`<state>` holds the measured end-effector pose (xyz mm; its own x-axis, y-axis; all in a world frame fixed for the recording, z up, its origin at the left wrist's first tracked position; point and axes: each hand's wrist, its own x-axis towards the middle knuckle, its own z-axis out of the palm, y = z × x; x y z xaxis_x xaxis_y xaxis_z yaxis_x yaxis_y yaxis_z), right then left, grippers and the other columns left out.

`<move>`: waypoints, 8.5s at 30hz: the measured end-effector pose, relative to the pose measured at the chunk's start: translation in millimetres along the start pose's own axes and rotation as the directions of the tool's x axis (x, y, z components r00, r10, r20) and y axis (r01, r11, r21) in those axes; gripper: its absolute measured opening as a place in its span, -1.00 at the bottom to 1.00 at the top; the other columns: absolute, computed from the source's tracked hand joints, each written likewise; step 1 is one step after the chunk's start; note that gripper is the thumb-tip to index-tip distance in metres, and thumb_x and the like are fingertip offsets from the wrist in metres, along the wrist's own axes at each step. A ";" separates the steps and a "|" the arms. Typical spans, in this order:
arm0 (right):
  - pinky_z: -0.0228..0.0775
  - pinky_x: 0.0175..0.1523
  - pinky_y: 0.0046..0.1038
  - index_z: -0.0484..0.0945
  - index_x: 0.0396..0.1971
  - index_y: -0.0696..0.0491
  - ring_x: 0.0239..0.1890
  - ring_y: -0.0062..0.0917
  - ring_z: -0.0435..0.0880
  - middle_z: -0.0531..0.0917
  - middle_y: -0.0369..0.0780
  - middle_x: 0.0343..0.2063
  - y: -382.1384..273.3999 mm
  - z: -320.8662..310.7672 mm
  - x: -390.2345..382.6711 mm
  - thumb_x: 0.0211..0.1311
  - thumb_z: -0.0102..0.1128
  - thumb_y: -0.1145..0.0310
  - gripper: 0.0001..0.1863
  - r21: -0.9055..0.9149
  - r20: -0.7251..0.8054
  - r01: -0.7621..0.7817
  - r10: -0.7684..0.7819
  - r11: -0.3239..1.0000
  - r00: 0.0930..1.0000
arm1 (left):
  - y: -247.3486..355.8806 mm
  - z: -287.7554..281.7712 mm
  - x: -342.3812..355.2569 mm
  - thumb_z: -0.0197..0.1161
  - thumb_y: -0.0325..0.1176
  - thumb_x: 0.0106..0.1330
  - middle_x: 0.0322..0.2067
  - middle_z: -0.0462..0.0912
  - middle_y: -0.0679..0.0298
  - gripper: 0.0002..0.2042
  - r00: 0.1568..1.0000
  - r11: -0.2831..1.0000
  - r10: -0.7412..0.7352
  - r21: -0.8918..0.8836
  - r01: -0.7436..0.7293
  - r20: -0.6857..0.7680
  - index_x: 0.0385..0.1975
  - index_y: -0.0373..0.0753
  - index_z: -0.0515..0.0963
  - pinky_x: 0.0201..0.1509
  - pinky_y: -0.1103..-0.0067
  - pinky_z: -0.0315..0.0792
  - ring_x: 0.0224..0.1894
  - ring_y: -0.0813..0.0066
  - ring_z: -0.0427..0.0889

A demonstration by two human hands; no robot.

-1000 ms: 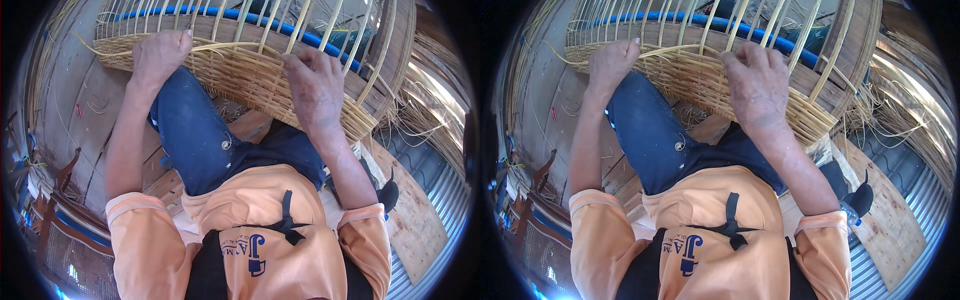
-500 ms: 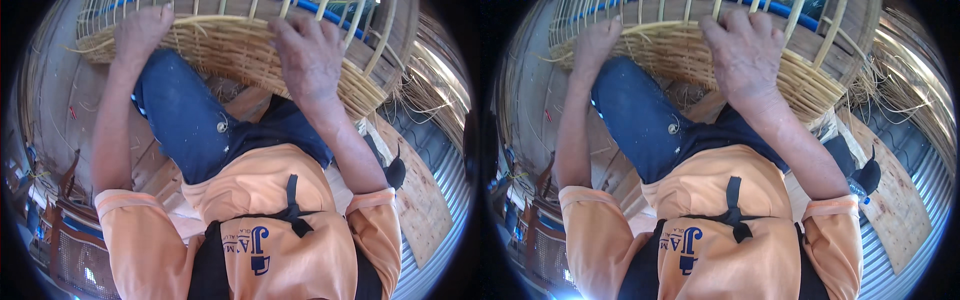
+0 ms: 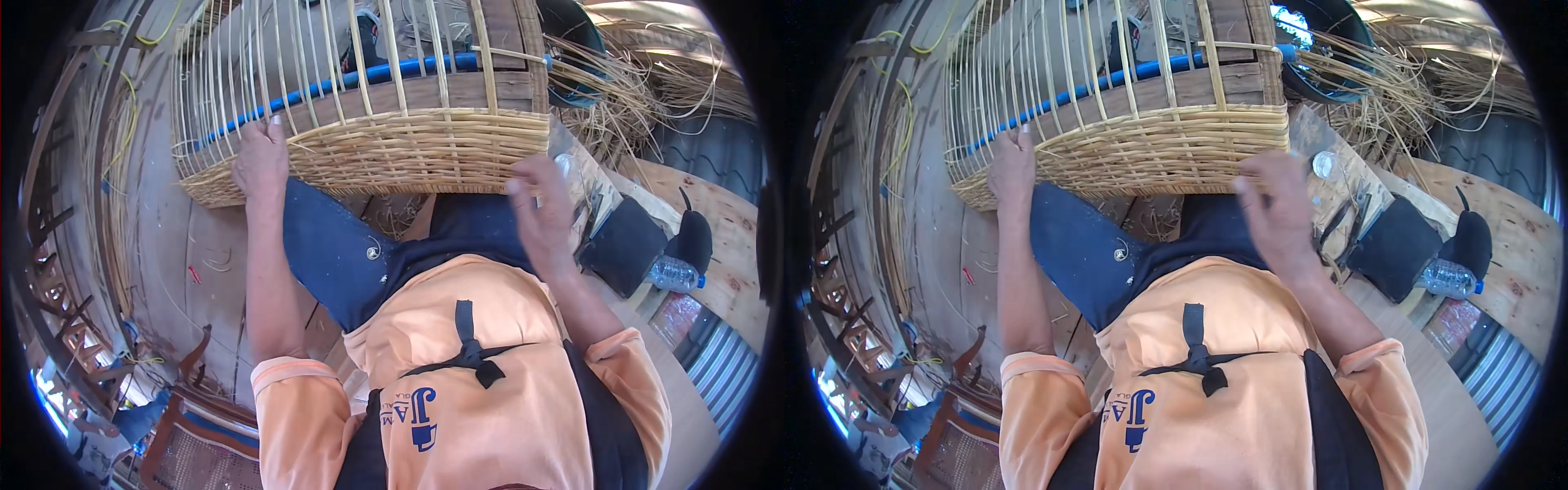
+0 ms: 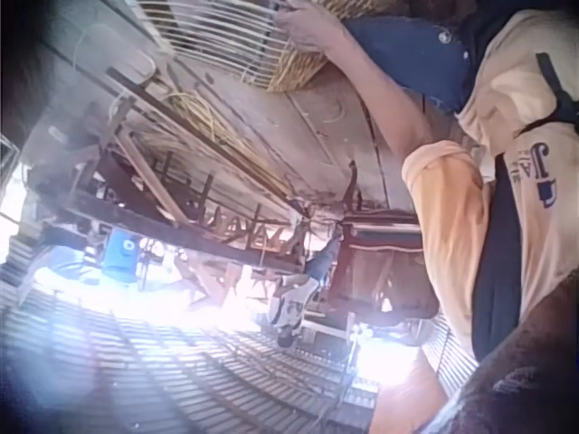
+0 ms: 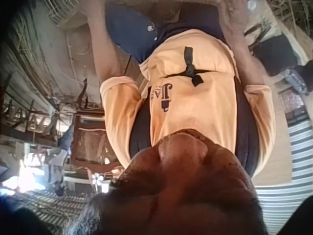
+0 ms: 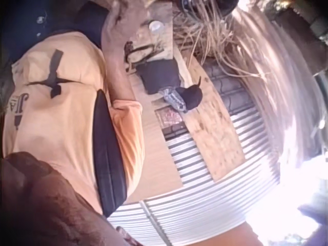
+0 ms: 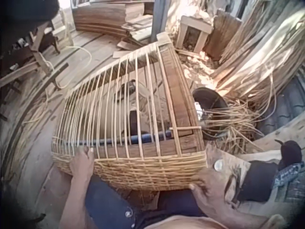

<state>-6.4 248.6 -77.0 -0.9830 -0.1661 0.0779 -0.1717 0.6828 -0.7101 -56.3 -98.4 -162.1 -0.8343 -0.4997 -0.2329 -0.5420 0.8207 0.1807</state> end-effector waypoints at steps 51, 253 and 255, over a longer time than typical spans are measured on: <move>0.39 -0.22 -0.44 0.51 -0.30 0.19 -0.37 -0.40 0.59 0.60 -0.09 -0.45 160.0 -44.8 -7.9 0.19 0.10 0.35 -0.80 0.406 0.138 -0.508 0.498 0.760 0.856 | 126.9 72.5 -122.4 -0.27 0.03 0.39 0.30 0.05 -0.07 -0.40 0.716 0.745 0.571 -0.112 -0.658 -0.402 0.29 -0.29 0.05 0.38 0.11 -0.17 0.36 -0.11 -0.06; 0.17 -0.35 -0.49 0.39 -0.58 0.13 -0.50 -0.59 0.31 0.37 -0.31 -0.63 70.0 -103.5 78.2 -0.16 0.27 0.32 -0.74 -0.268 0.443 -0.370 0.455 0.889 0.772 | -359.7 127.9 181.6 -0.05 -0.17 0.40 -0.65 0.40 0.35 -0.78 0.615 -0.190 -0.635 -0.866 0.462 0.467 -0.42 -0.14 0.39 -0.79 0.57 0.30 -0.75 0.52 0.37; 0.19 -0.33 -0.43 0.36 -0.57 0.14 -0.49 -0.49 0.31 0.36 -0.24 -0.59 46.2 -92.7 82.7 -0.14 0.26 0.33 -0.74 -0.430 0.379 -0.339 0.508 0.837 0.774 | -343.7 122.0 178.5 -0.06 -0.12 0.38 -0.58 0.48 0.27 -0.73 0.548 -0.061 -0.767 -0.888 0.456 0.334 -0.37 -0.19 0.45 -0.60 0.49 0.46 -0.62 0.40 0.50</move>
<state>-101.6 332.3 -38.5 -0.8231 -0.0511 -0.5656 0.1620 0.9334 -0.3201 -6.6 -435.8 -382.4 -0.0073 -0.8110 -0.5850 -0.4366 -0.5238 0.7314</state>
